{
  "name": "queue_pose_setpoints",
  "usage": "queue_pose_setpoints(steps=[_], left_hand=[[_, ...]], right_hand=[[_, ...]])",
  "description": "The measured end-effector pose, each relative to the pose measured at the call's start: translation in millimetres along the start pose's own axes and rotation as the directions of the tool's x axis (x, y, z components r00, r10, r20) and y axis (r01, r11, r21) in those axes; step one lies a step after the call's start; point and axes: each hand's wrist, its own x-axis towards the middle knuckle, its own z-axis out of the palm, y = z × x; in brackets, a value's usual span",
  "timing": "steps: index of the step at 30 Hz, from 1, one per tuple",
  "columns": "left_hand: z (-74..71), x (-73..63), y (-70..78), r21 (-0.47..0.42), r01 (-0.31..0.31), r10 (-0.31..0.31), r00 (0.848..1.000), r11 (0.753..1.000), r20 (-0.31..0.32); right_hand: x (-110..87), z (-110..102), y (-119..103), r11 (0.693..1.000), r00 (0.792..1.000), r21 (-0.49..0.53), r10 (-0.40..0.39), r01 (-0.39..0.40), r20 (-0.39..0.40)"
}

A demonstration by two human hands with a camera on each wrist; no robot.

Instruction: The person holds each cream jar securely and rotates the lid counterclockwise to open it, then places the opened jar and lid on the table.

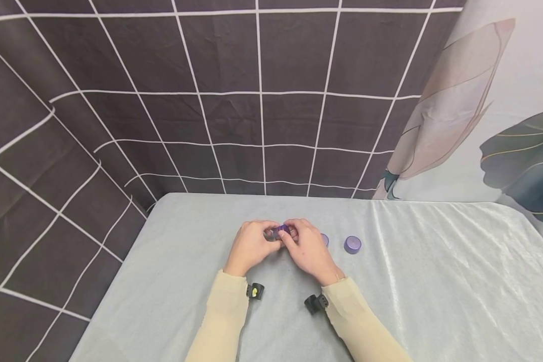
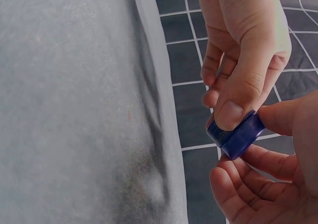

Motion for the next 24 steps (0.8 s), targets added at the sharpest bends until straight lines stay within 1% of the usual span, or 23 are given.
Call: queue_pose_setpoints(steps=[8, 24], left_hand=[[0.2, 0.2, -0.1, -0.003, -0.011, 0.011, 1.000, 1.000, -0.005], [-0.4, 0.5, -0.1, 0.000, -0.010, 0.010, 1.000, 1.000, 0.002]], right_hand=[[-0.3, -0.8, -0.8, 1.000, 1.000, 0.002, 0.001, -0.001, 0.006], [0.4, 0.3, -0.7, 1.000, 1.000, -0.007, -0.008, 0.008, 0.002]])
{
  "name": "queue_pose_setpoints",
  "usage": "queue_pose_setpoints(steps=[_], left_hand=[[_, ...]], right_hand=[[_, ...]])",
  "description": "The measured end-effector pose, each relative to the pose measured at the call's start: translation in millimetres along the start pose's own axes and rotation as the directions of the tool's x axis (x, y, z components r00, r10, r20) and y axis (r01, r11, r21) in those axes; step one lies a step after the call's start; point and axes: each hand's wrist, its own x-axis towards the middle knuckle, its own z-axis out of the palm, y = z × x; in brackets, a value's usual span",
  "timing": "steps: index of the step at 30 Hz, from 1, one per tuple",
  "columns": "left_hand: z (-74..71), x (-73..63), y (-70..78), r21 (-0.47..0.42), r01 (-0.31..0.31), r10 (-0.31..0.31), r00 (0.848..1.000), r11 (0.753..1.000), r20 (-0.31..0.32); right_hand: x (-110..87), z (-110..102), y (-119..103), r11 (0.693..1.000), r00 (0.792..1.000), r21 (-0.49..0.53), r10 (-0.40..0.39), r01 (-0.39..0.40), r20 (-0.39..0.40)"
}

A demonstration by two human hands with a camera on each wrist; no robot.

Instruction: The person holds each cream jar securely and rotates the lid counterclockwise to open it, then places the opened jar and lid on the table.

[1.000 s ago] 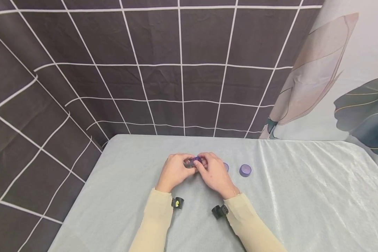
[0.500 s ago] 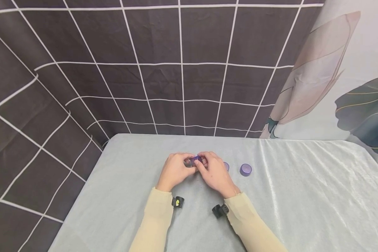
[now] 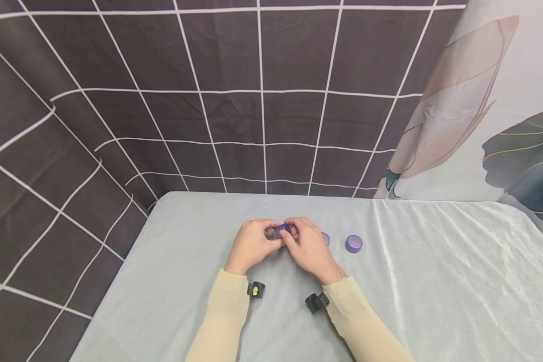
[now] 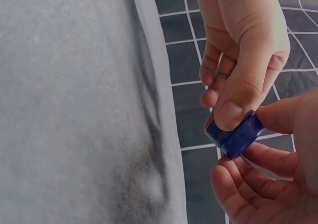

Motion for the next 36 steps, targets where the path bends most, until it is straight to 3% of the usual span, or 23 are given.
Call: queue_pose_setpoints(steps=[36], left_hand=[[-0.6, -0.6, -0.9, 0.008, 0.005, -0.005, 1.000, 1.000, 0.017]], right_hand=[[0.4, -0.2, 1.8, 0.999, 0.999, 0.000, -0.041, 0.041, 0.014]])
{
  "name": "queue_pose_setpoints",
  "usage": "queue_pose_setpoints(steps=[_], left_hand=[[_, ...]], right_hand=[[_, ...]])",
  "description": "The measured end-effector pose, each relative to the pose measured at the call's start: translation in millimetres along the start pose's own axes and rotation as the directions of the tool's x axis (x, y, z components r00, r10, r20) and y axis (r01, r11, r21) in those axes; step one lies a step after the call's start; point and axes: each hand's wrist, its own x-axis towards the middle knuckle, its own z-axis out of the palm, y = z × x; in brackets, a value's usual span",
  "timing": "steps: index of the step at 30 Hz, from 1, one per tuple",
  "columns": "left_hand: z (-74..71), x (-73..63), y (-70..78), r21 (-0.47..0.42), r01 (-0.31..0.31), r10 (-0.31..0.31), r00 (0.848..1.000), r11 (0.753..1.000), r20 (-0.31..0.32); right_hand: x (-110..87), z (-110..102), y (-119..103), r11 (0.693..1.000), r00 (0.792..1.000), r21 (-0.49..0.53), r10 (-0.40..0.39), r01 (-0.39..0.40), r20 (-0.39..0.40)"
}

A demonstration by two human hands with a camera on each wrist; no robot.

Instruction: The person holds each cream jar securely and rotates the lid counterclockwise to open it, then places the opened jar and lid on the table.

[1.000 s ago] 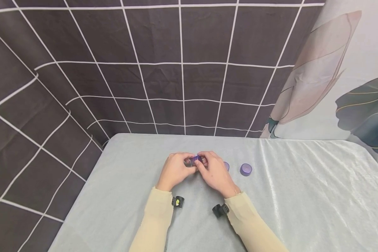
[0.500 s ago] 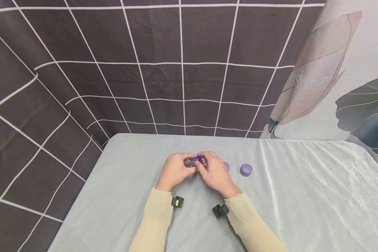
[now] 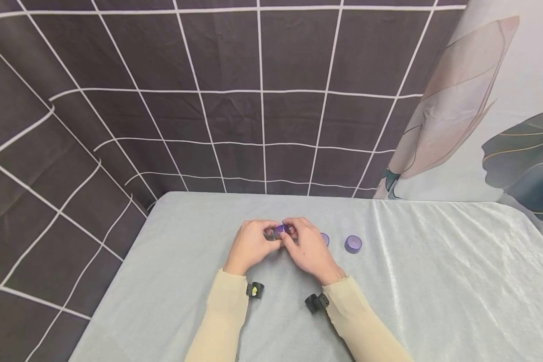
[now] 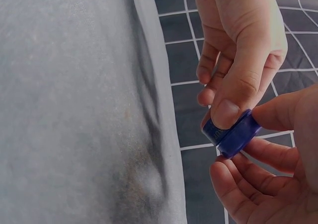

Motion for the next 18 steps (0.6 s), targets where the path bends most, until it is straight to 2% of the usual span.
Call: queue_pose_setpoints(steps=[18], left_hand=[[0.6, 0.0, 0.2, -0.004, 0.003, -0.003, 1.000, 1.000, -0.007]], right_hand=[[-0.1, 0.1, 1.7, 1.000, 1.000, 0.019, -0.021, 0.021, 0.011]])
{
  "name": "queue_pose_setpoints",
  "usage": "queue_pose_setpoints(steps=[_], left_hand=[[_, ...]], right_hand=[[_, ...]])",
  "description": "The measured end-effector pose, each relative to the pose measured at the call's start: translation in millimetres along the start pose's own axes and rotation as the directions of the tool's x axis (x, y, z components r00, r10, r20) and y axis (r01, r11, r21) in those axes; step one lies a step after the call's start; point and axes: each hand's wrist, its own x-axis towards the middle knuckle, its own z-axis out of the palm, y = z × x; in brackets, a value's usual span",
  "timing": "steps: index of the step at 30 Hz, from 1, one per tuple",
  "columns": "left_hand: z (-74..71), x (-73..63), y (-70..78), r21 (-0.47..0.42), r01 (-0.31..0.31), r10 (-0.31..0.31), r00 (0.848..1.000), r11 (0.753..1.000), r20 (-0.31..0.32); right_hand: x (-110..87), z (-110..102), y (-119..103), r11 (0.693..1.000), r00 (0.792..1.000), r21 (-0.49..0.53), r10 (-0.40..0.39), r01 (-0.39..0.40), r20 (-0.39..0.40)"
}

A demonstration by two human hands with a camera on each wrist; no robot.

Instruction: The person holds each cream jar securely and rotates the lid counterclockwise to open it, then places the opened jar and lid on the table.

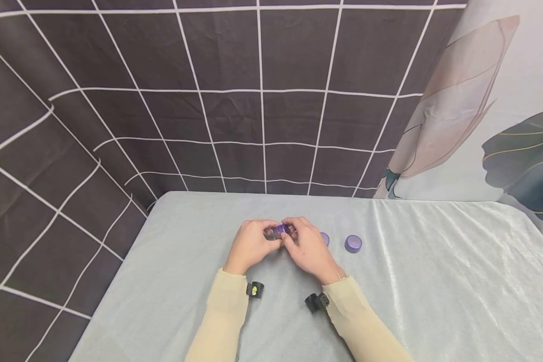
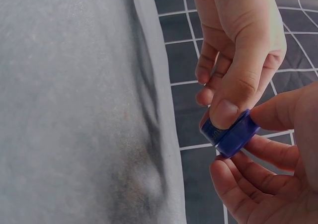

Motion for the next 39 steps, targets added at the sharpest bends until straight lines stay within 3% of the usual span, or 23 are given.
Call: queue_pose_setpoints(steps=[39], left_hand=[[1.3, 0.7, -1.4, -0.012, -0.005, 0.005, 1.000, 1.000, 0.013]], right_hand=[[0.6, -2.9, -0.7, 0.999, 1.000, 0.046, -0.013, 0.012, 0.013]])
